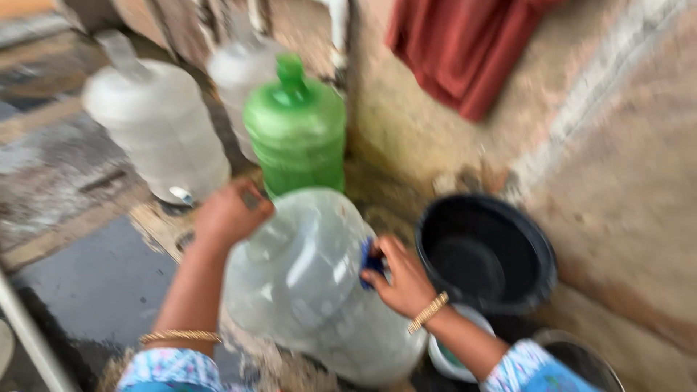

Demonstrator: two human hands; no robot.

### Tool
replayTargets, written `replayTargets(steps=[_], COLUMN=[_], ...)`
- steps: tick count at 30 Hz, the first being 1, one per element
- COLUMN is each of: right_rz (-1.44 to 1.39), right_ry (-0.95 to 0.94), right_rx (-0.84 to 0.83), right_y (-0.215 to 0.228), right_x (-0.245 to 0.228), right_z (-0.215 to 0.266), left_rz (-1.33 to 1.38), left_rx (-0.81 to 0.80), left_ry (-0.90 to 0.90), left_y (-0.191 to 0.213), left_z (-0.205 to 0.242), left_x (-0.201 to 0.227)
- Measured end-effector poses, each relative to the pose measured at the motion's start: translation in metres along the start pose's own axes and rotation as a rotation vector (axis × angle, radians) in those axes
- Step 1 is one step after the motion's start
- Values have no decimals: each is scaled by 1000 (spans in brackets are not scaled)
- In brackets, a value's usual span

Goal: Cleaning and rinsing large plastic water containers outdoors.

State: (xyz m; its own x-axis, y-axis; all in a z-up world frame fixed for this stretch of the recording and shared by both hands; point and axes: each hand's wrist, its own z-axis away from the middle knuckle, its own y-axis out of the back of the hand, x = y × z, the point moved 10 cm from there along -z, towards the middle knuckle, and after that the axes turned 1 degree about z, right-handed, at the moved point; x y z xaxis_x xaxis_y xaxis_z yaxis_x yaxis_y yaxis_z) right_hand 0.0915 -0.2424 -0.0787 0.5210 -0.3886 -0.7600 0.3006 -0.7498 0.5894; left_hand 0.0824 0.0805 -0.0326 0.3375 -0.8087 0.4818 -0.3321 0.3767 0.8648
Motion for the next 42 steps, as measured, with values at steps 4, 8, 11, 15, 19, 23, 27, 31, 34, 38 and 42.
replayTargets(steps=[4,8,11,15,19,23,27,31,34,38,42], right_rz=[135,188,180,139,207,122,142,141,134,67,199], right_ry=[40,55,28,-200,-23,-109,-85,-128,-205,-286,-63], right_rx=[68,103,116,22,20,1,10,-123,-191,-73,105], right_y=[3,3,5,-9,-16,-21,-28,-44,-63,-83,-86], right_x=[-26,-50,-65,-51,-70,-55,-38,-24,1,44,77], right_z=[22,37,55,84,113,132,137,134,131,132,107], left_rz=[-1,-31,-29,-15,-37,-41,-46,-45,-45,-34,-28], left_rx=[-6,-38,-67,-60,-23,-19,-13,-35,-24,-22,-41], left_ry=[-42,-54,-48,-106,-177,-180,-180,-154,-147,-153,-149], left_y=[9,22,28,23,18,14,16,11,9,12,10], left_z=[7,16,27,33,33,34,36,34,32,32,29], left_x=[8,22,34,50,64,71,72,65,57,52,53])
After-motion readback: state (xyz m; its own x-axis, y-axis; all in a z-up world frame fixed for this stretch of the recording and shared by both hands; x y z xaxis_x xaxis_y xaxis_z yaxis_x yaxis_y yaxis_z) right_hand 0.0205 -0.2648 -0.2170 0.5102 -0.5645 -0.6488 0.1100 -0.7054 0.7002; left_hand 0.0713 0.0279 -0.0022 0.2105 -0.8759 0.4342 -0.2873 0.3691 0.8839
